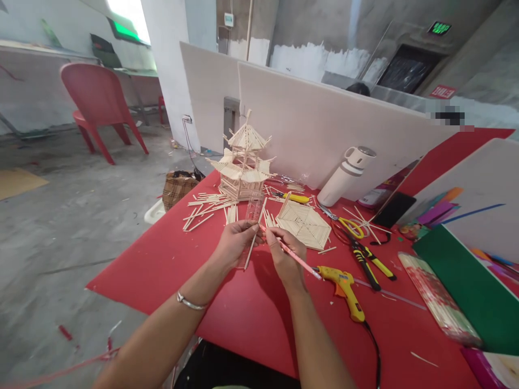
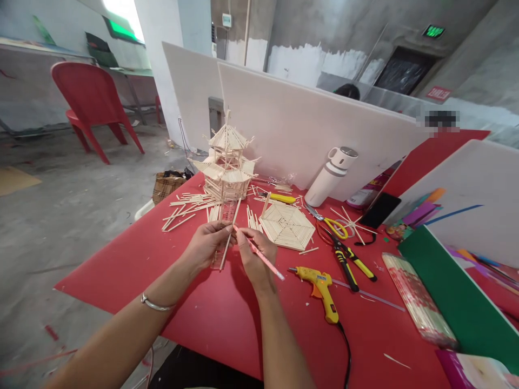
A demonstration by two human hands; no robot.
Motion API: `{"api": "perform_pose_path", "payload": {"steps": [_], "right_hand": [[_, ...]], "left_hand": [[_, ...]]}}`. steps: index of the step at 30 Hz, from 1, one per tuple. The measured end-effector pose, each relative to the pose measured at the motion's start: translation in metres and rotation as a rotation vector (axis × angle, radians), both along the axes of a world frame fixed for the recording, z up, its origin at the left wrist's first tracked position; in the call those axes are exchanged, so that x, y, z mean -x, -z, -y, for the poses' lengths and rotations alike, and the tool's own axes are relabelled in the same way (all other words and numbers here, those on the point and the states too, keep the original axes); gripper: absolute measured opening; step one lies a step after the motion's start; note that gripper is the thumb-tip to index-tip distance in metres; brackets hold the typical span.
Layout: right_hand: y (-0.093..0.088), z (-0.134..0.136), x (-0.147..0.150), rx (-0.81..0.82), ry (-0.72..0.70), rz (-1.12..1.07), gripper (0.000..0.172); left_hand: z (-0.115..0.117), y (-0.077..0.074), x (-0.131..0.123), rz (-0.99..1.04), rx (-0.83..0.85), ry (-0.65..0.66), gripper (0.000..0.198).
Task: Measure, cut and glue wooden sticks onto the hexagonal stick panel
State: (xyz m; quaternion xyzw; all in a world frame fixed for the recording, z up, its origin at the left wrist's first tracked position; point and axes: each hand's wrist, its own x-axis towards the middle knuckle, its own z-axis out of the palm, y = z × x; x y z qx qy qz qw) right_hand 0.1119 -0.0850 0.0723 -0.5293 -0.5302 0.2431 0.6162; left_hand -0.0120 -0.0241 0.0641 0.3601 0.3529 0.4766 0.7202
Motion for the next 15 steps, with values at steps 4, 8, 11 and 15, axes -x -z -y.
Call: {"api": "perform_pose_path", "payload": {"steps": [4, 8, 11, 15], "right_hand": [[0.004, -0.0012, -0.0008, 0.031, -0.014, -0.052, 0.02], [0.0029, -0.0019, -0.0019, 0.048, -0.009, -0.052, 0.02], [0.003, -0.0026, -0.0024, 0.045, 0.0, -0.051, 0.02], [0.0063, -0.0035, -0.0036, 0.052, 0.012, -0.028, 0.019]], "left_hand": [[0.0016, -0.0024, -0.0022, -0.035, -0.047, -0.005, 0.032], [0.0021, -0.0045, -0.0036, -0.072, -0.08, -0.024, 0.031], [0.0019, -0.003, -0.0041, -0.095, -0.094, -0.031, 0.03], [0.0005, 0.0024, -0.0042, -0.095, -0.104, -0.025, 0.031]]}}
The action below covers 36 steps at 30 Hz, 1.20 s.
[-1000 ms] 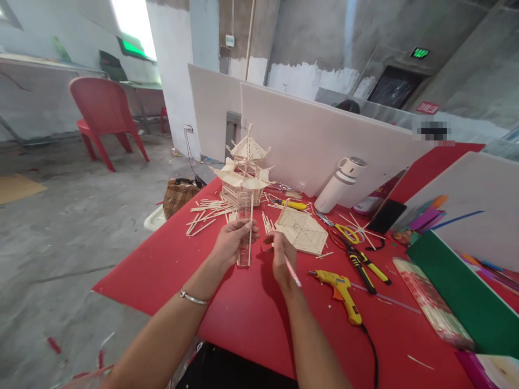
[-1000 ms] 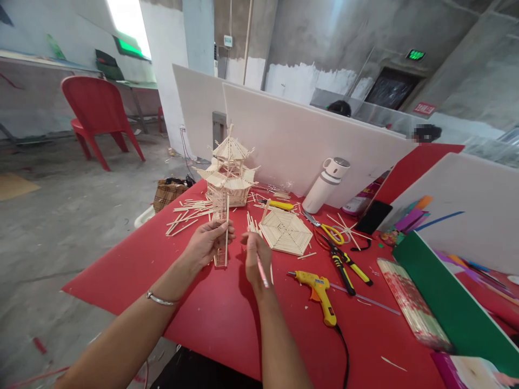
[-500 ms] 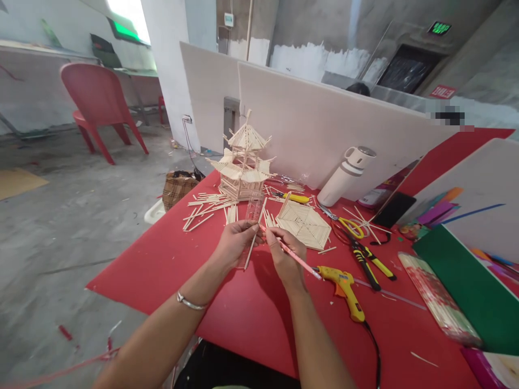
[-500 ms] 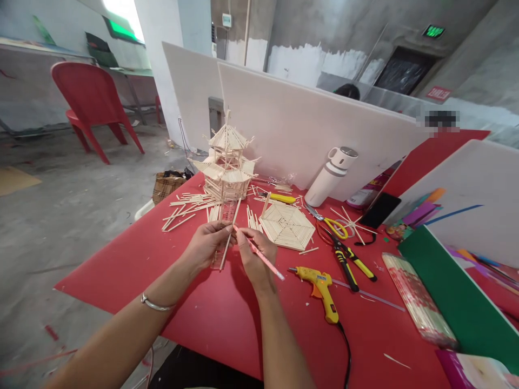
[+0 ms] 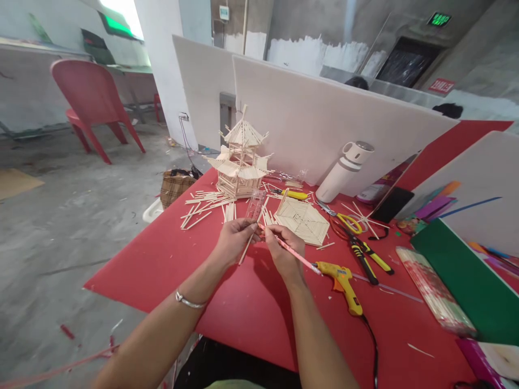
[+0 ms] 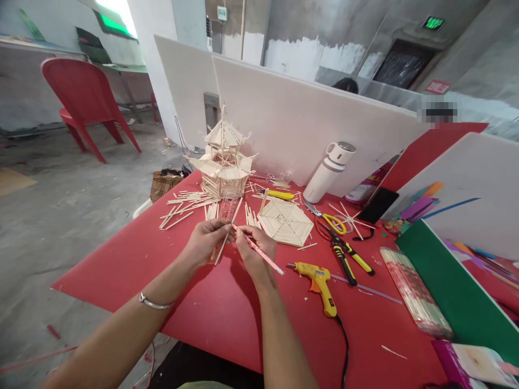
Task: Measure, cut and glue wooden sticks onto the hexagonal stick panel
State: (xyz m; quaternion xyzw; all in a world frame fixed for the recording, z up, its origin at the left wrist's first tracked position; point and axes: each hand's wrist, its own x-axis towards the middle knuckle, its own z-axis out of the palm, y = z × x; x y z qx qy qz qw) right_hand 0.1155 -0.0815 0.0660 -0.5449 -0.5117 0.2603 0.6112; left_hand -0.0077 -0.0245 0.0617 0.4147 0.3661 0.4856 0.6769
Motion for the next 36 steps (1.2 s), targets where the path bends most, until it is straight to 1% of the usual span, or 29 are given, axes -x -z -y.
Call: {"api": "perform_pose_path", "payload": {"steps": [5, 11, 14, 16, 18, 20, 21, 23, 26, 27, 29, 31, 32, 34, 36], "right_hand": [[0.002, 0.0, -0.002, -0.003, 0.001, 0.046, 0.019], [0.002, 0.0, -0.002, 0.007, 0.009, 0.01, 0.021], [0.0, 0.001, -0.001, -0.014, 0.009, -0.026, 0.021], [-0.001, 0.001, -0.001, -0.029, 0.036, -0.063, 0.024], [-0.001, 0.001, -0.001, -0.005, 0.071, -0.056, 0.029], [0.002, -0.001, -0.001, 0.05, 0.066, 0.03, 0.029], [0.004, -0.002, -0.001, 0.074, 0.036, 0.088, 0.027], [0.009, -0.004, 0.001, 0.102, -0.042, 0.186, 0.023], [0.017, -0.007, 0.003, 0.145, -0.104, 0.231, 0.017], [0.019, -0.007, 0.003, 0.167, -0.092, 0.227, 0.015], [0.024, -0.01, 0.001, 0.216, -0.033, 0.224, 0.012], [0.028, -0.012, 0.0, 0.265, 0.001, 0.279, 0.01], [0.031, -0.014, 0.0, 0.288, -0.006, 0.328, 0.009], [0.034, -0.015, 0.002, 0.316, -0.054, 0.432, 0.008], [0.035, -0.016, 0.005, 0.314, -0.089, 0.498, 0.009]], "left_hand": [[-0.001, 0.002, 0.001, 0.021, 0.019, 0.006, 0.031], [0.001, -0.007, 0.002, 0.082, 0.063, 0.02, 0.031], [0.002, -0.008, 0.003, 0.102, 0.077, 0.025, 0.028], [0.001, -0.008, 0.004, 0.112, 0.104, 0.01, 0.026], [-0.001, -0.007, 0.005, 0.148, 0.146, -0.042, 0.023], [-0.001, -0.008, 0.005, 0.207, 0.181, -0.1, 0.02], [-0.001, -0.009, 0.005, 0.233, 0.193, -0.116, 0.018], [-0.001, -0.01, 0.005, 0.266, 0.218, -0.116, 0.017], [-0.003, -0.011, 0.005, 0.277, 0.248, -0.124, 0.015], [-0.005, -0.01, 0.007, 0.276, 0.244, -0.16, 0.015], [-0.009, -0.01, 0.011, 0.276, 0.209, -0.271, 0.013], [-0.014, -0.011, 0.017, 0.293, 0.169, -0.372, 0.01], [-0.016, -0.011, 0.02, 0.306, 0.163, -0.389, 0.007], [-0.018, -0.013, 0.023, 0.314, 0.193, -0.335, 0.003], [-0.018, -0.013, 0.023, 0.294, 0.254, -0.233, 0.005]]}}
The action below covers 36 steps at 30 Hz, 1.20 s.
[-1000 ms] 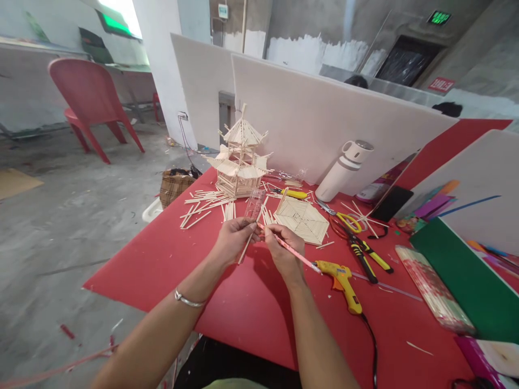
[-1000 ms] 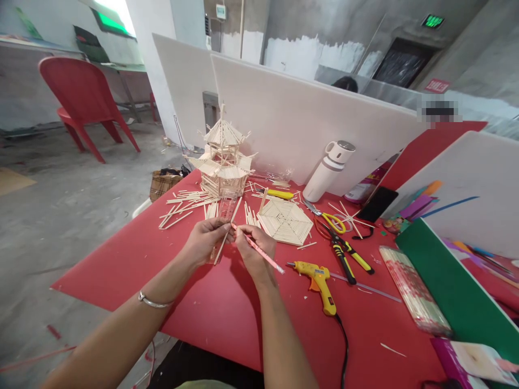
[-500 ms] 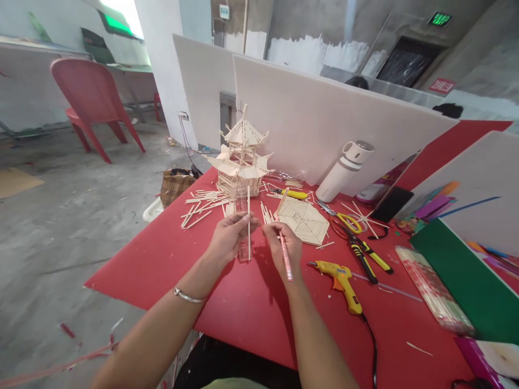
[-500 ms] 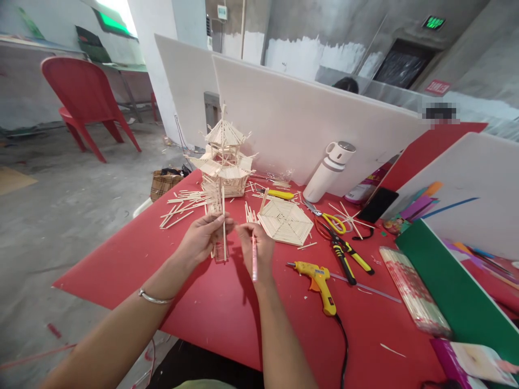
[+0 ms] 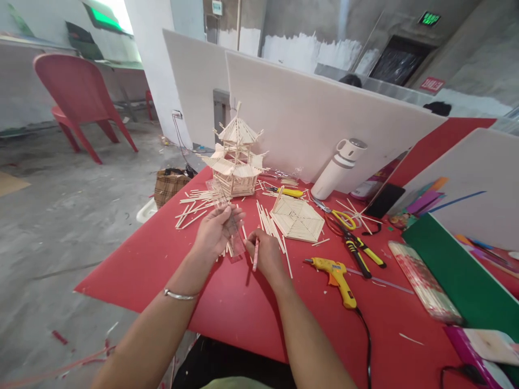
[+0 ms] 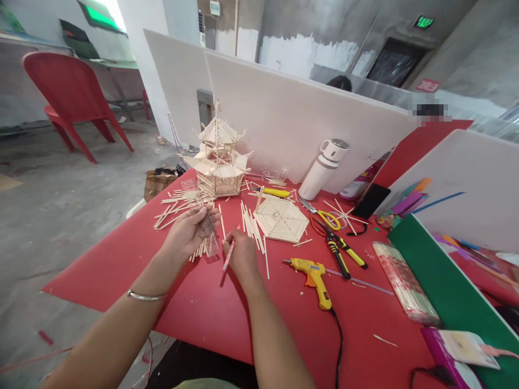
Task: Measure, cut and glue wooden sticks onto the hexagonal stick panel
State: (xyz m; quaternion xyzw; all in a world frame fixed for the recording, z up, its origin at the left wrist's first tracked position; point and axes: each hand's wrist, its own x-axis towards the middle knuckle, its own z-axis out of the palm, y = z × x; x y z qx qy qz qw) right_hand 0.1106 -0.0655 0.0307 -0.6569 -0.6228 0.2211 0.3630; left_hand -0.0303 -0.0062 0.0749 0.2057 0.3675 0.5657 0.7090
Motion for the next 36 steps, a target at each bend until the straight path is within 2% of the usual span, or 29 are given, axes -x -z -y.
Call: {"api": "perform_pose_path", "payload": {"steps": [4, 7, 10, 16, 23, 30, 36], "right_hand": [[-0.009, 0.003, -0.006, 0.028, 0.019, 0.11, 0.011], [-0.017, 0.005, -0.022, 0.081, 0.184, 0.269, 0.011], [-0.019, 0.005, -0.035, 0.164, 0.307, 0.381, 0.011], [-0.016, 0.001, -0.036, 0.278, 0.29, 0.492, 0.012], [-0.025, 0.003, -0.033, 0.36, 0.256, 0.516, 0.014], [-0.019, 0.004, -0.036, 0.328, 0.301, 0.48, 0.014], [-0.015, 0.005, -0.037, 0.276, 0.3, 0.483, 0.014]], "left_hand": [[0.002, 0.004, -0.007, -0.036, 0.115, 0.123, 0.009], [0.003, 0.008, -0.01, -0.081, 0.181, 0.187, 0.009], [0.003, 0.008, -0.009, -0.124, 0.177, 0.17, 0.005], [0.001, 0.006, -0.004, -0.145, 0.123, 0.039, 0.005], [0.006, 0.008, -0.011, -0.109, 0.104, 0.158, 0.009], [0.005, 0.016, -0.015, -0.148, 0.171, 0.154, 0.005], [0.004, 0.016, -0.014, -0.151, 0.157, 0.125, 0.007]]}}
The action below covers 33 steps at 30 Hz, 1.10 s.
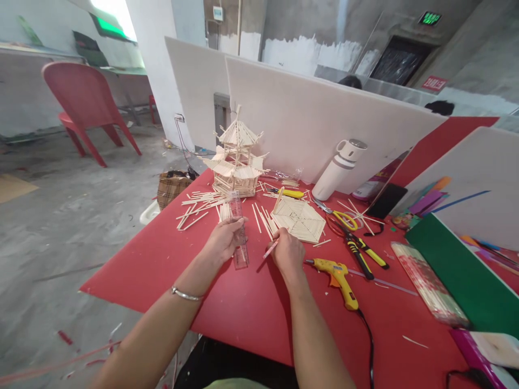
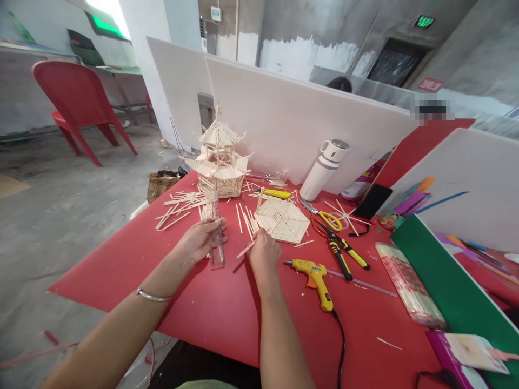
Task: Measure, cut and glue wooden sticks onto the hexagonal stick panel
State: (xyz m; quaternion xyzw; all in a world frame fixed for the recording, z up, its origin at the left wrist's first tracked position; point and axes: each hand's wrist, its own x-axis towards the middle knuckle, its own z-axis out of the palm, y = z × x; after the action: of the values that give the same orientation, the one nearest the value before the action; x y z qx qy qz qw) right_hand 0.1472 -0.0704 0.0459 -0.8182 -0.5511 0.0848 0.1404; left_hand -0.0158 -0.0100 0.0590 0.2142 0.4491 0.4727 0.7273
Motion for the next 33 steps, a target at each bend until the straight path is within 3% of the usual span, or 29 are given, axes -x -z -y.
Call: {"api": "perform_pose_path", "payload": {"steps": [10, 16, 19, 23, 27, 33], "right_hand": [[-0.002, -0.001, 0.002, -0.029, 0.0, -0.057, 0.007], [-0.004, -0.002, 0.004, 0.009, -0.02, -0.044, 0.014], [-0.007, -0.001, 0.007, 0.039, -0.012, -0.007, 0.017], [-0.008, 0.0, 0.007, -0.003, 0.006, -0.02, 0.007], [-0.009, 0.003, 0.012, -0.182, -0.063, -0.094, 0.031], [-0.002, 0.007, 0.037, -0.519, -0.467, -0.274, 0.039]], "left_hand": [[0.002, -0.005, 0.002, -0.025, -0.008, 0.013, 0.007], [0.003, -0.003, 0.002, -0.031, -0.003, 0.018, 0.008], [0.003, -0.002, 0.003, 0.03, -0.02, 0.057, 0.006], [-0.001, -0.009, 0.011, 0.121, -0.059, 0.12, 0.003], [-0.011, -0.017, 0.031, 0.156, -0.085, -0.022, 0.009], [-0.026, -0.016, 0.058, 0.11, -0.049, -0.334, 0.011]]}}
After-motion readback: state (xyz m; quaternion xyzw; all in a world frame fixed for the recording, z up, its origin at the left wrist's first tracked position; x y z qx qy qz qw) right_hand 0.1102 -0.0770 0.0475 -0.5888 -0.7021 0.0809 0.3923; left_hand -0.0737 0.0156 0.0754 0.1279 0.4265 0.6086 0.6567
